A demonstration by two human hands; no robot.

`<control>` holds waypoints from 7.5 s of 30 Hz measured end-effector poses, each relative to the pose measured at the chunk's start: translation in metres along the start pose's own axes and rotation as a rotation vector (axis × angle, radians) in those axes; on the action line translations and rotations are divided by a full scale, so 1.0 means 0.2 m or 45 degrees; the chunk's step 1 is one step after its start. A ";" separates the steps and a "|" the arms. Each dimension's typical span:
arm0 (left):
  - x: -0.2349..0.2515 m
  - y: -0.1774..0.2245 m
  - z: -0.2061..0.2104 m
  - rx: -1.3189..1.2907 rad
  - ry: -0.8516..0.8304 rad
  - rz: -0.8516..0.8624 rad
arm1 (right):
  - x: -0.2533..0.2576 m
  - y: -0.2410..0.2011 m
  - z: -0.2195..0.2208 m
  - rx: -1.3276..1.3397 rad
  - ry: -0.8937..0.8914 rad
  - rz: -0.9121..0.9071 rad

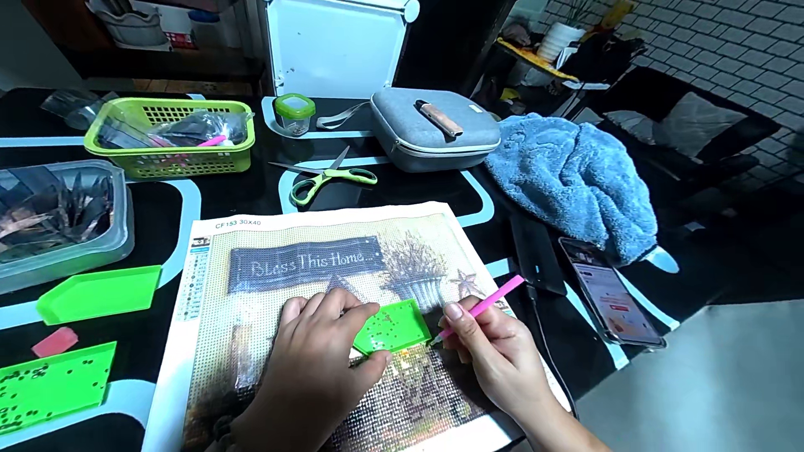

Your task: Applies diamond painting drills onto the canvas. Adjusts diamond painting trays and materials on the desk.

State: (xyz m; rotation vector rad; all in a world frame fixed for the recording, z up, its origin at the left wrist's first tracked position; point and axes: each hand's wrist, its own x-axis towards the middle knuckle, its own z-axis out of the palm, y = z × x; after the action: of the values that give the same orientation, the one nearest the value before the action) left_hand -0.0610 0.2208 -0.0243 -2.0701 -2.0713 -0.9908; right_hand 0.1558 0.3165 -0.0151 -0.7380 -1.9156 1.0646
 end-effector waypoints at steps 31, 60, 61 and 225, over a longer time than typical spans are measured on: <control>0.00 0.00 -0.01 0.005 -0.007 -0.021 | -0.01 0.02 0.02 -0.231 -0.050 -0.230; 0.00 0.00 0.00 -0.027 0.034 0.004 | 0.16 -0.03 0.14 -0.291 -0.107 -0.142; 0.00 0.00 0.00 -0.024 0.033 0.001 | 0.16 -0.03 0.14 -0.289 -0.107 -0.144; 0.01 0.00 -0.02 0.031 0.049 -0.067 | 0.22 -0.08 0.20 -0.168 -0.270 -0.170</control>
State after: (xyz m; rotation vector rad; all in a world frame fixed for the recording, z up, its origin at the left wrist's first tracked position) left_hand -0.0635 0.2205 -0.0212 -1.9789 -2.1179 -0.9989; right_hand 0.0979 0.3264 0.0023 -0.5777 -2.2008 0.9721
